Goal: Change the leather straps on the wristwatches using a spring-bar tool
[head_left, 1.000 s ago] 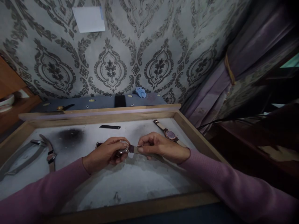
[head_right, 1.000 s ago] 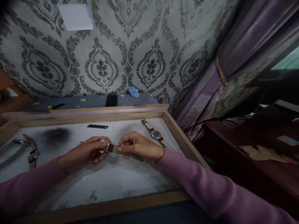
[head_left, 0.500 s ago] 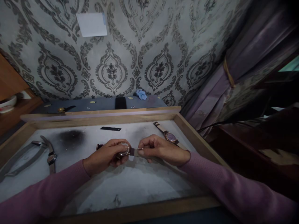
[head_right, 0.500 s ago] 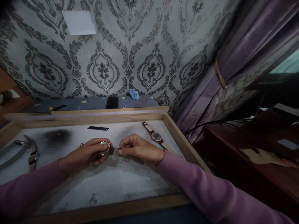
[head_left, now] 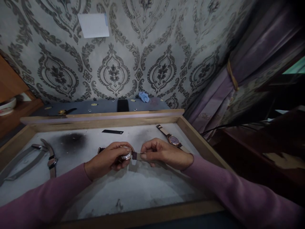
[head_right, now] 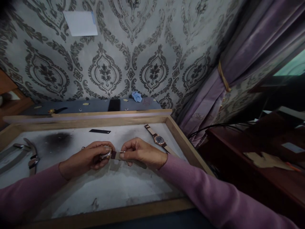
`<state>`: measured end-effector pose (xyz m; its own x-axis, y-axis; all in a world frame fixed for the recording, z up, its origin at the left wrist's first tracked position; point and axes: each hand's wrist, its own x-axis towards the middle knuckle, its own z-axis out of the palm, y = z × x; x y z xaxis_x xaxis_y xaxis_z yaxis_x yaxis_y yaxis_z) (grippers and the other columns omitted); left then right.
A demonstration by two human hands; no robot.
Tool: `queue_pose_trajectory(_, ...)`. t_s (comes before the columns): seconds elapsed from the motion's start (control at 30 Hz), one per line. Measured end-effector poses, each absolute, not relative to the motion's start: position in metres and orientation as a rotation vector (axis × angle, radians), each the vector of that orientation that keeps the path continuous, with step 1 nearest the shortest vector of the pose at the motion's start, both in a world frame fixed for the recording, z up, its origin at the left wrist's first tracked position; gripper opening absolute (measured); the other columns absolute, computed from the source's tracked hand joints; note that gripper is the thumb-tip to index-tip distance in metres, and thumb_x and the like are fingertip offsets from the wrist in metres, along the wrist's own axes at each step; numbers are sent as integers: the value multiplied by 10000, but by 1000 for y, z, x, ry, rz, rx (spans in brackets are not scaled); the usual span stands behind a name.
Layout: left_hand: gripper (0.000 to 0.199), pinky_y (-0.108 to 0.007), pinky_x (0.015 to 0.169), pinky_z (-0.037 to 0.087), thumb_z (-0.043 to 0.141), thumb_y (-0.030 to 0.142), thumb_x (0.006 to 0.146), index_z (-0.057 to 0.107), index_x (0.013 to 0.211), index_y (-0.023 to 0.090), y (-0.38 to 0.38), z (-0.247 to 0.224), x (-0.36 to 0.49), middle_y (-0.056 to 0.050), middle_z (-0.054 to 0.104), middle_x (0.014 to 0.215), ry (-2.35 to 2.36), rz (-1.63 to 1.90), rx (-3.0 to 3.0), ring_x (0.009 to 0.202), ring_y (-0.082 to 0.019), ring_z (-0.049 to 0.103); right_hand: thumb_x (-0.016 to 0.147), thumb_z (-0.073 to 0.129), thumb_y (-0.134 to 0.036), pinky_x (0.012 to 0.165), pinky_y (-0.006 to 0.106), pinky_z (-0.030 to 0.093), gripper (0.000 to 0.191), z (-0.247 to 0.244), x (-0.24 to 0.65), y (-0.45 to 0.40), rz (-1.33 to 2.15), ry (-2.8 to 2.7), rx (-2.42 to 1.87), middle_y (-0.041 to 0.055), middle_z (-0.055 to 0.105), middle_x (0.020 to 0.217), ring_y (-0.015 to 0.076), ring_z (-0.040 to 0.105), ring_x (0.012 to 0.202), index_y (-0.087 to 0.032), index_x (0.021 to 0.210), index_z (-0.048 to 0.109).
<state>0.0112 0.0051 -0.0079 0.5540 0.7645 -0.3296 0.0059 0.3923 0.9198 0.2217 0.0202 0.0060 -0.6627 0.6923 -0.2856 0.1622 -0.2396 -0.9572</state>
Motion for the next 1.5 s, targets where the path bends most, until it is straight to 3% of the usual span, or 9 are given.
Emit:
queue_pose_trajectory(0.33, 159, -181, 358, 101, 569, 330, 776, 540, 785, 174, 4, 2, 14, 51, 472, 476, 896, 531, 1067, 380, -53, 333, 673, 753, -382, 480, 200, 302, 274, 3, 223, 21, 1948, -1628, -1009, -47, 559, 512, 56, 450, 467, -132, 675, 639)
queue_pose_trajectory(0.63, 150, -161, 359, 129, 608, 306, 775, 541, 812, 176, 6, -5, 9, 29, 543, 602, 862, 565, 1031, 443, -56, 427, 693, 732, -429, 473, 205, 278, 308, 2, 224, 22, 1902, -1681, -1029, -45, 556, 513, 61, 432, 467, -139, 698, 627)
queue_pose_trajectory(0.97, 122, -174, 369, 118, 575, 256, 746, 541, 824, 169, 6, -4, 9, 30, 535, 590, 861, 552, 1042, 446, -55, 421, 692, 728, -433, 470, 212, 279, 312, 2, 225, 21, 1882, -1679, -1044, -41, 560, 542, 61, 418, 458, -139, 709, 625)
queue_pose_trajectory(1.23, 163, -189, 381, 110, 604, 272, 764, 506, 854, 178, 7, -8, 8, 56, 505, 566, 875, 583, 1058, 410, -45, 337, 701, 725, -416, 463, 206, 265, 295, 3, 225, 22, 1875, -1675, -1046, -41, 551, 516, 63, 429, 466, -138, 701, 626)
queue_pose_trajectory(1.5, 271, -223, 401, 107, 669, 383, 775, 579, 841, 136, 10, -11, 5, 105, 292, 516, 812, 577, 1188, 432, -53, 161, 685, 735, -393, 484, 199, 278, 283, 8, 227, 21, 1864, -1641, -1012, -53, 538, 515, 53, 444, 473, -134, 680, 623)
